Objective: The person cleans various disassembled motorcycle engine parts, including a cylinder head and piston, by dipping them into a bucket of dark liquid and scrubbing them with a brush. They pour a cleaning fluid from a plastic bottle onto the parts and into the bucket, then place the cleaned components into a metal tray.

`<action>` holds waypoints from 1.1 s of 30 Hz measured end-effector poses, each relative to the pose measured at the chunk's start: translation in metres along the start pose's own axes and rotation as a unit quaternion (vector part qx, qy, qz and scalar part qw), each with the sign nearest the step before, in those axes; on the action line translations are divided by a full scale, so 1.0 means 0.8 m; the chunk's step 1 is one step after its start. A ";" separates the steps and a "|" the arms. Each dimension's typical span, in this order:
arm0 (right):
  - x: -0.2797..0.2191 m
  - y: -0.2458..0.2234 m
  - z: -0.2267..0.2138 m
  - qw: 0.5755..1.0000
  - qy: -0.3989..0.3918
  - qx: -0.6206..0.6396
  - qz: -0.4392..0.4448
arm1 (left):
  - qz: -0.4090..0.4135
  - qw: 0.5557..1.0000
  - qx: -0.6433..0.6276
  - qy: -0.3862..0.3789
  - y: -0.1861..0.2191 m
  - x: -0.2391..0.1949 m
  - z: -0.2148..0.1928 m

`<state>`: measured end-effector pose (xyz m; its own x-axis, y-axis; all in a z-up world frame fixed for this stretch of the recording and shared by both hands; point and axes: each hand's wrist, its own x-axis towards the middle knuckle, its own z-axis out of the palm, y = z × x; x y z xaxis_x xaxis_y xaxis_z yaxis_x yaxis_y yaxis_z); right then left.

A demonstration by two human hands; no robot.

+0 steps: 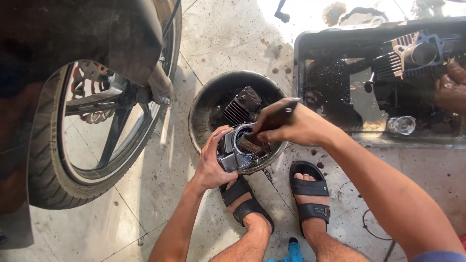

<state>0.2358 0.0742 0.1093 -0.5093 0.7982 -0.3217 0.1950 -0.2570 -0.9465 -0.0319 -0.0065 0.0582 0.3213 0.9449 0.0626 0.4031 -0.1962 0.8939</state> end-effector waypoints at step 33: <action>0.001 0.184 0.071 0.947 0.092 -0.308 -0.021 | -0.120 0.991 -0.031 0.054 -0.056 -0.062 -0.015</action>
